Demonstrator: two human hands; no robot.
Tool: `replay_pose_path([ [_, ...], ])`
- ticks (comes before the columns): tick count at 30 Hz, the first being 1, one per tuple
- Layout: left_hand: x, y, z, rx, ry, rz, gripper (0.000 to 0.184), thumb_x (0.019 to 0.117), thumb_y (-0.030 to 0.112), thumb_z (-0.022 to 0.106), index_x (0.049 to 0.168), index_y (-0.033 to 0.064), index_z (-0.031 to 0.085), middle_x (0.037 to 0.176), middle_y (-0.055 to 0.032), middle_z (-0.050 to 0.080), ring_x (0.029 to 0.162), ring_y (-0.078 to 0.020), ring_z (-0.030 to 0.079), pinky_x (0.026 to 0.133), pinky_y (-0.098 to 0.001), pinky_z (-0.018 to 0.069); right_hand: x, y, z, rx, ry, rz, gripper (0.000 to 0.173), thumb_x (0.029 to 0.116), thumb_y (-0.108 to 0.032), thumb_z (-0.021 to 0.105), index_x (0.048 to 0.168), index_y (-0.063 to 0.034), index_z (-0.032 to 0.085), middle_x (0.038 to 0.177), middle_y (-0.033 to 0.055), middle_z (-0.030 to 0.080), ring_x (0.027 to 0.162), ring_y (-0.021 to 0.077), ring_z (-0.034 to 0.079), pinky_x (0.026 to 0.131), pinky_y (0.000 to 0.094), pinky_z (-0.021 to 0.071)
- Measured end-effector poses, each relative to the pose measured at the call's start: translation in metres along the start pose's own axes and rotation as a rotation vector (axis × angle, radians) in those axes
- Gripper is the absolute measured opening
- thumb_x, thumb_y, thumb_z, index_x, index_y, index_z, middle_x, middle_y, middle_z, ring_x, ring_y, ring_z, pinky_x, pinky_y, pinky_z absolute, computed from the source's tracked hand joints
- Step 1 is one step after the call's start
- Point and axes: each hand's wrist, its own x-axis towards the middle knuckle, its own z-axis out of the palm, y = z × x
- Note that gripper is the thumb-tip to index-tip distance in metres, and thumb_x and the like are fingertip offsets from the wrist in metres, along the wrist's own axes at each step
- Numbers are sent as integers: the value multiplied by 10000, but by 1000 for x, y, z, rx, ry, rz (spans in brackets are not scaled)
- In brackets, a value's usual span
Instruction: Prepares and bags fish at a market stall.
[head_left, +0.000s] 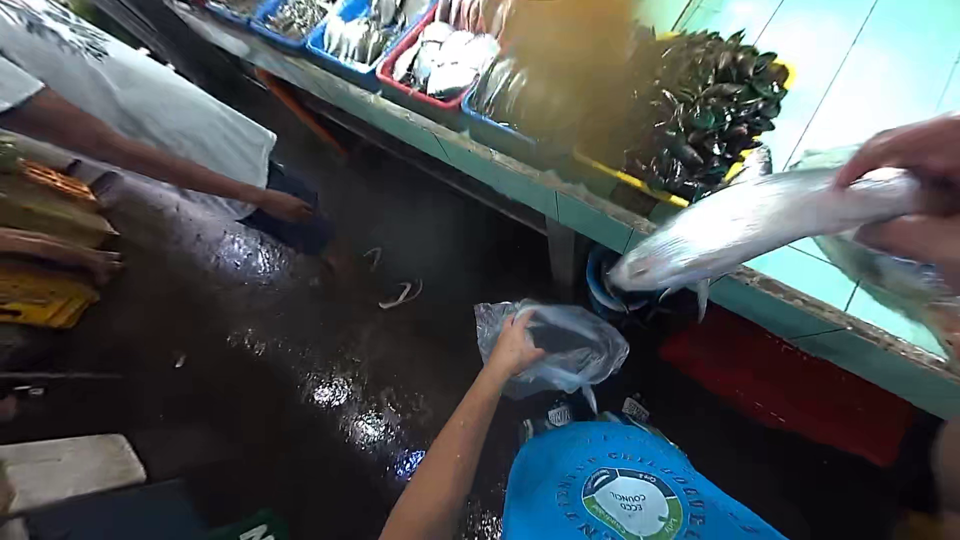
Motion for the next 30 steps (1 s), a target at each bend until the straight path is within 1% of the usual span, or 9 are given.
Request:
replay_pose_path([
  [2, -10, 6, -7, -176, 10, 31, 1032, 673, 165, 927, 1569, 218, 416, 1546, -237, 438, 1348, -385, 529, 1054, -586, 504, 6, -18, 45, 87, -63, -77, 320, 852, -135, 602, 1158, -162, 693, 760, -22, 630, 534, 65, 503, 446, 292, 436],
  [7, -69, 2, -36, -606, 129, 150, 1022, 666, 54, 840, 1579, 196, 402, 1451, -108, 586, 1238, -225, 637, 1003, -458, 581, -14, -20, 236, 391, -384, 99, 425, 803, -49, 744, 1202, -190, 699, 992, 49, 747, 814, 236, 714, 703, 571, 602],
  [9, -80, -15, -39, -534, 254, 158, 904, 681, 37, 779, 1529, 105, 475, 1472, -112, 566, 1296, -202, 588, 1048, -425, 541, -40, -14, 316, 334, -589, 163, 472, 848, -164, 719, 1309, -234, 649, 1086, 96, 747, 962, 321, 719, 814, 642, 569],
  [13, -79, -51, -28, -290, 360, 80, 768, 712, -19, 716, 1460, 48, 556, 1470, -167, 563, 1348, -239, 551, 1106, -447, 481, -89, -13, 385, 101, -874, 261, 556, 853, -188, 686, 1392, -218, 554, 1094, 205, 718, 1000, 463, 689, 782, 716, 522],
  [18, -80, -55, 6, -436, 358, 47, 796, 707, -52, 673, 1484, 48, 531, 1516, -150, 531, 1352, -229, 551, 1080, -448, 499, -96, 22, 357, 191, -905, 319, 354, 998, -349, 636, 1268, -130, 704, 1193, 177, 714, 1168, 376, 658, 1007, 645, 499],
  [22, -77, -54, 7, -505, 408, 61, 841, 669, -63, 664, 1491, 52, 523, 1512, -143, 532, 1335, -206, 560, 1061, -420, 512, -62, 53, 259, 211, -236, 500, 293, 1025, -284, 553, 1168, -101, 731, 1036, 109, 751, 954, 244, 731, 902, 498, 594],
  [26, -71, -38, -3, -449, 413, 114, 815, 671, -40, 662, 1472, 49, 541, 1510, -164, 517, 1371, -248, 517, 1089, -460, 475, -19, 110, 232, -251, 91, 888, 781, 899, -580, 693, 1524, -184, 444, 1534, 299, 379, 1302, 554, 467, 888, 722, 476],
  [28, -70, -30, -8, -414, 415, 142, 786, 682, -28, 668, 1456, 52, 560, 1498, -178, 522, 1372, -273, 511, 1094, -485, 464, -18, 134, 231, -262, 49, 996, 903, 850, -298, 772, 1620, -250, 303, 1619, 347, 235, 1280, 657, 435, 834, 797, 458],
  [30, -68, -25, -21, -382, 458, 171, 733, 698, -16, 668, 1424, 54, 591, 1469, -190, 542, 1341, -289, 534, 1074, -503, 476, -25, 141, 217, -270, -4, 1037, 872, 896, -100, 659, 1649, -218, 237, 1585, 372, 291, 1188, 630, 545, 840, 760, 510],
])
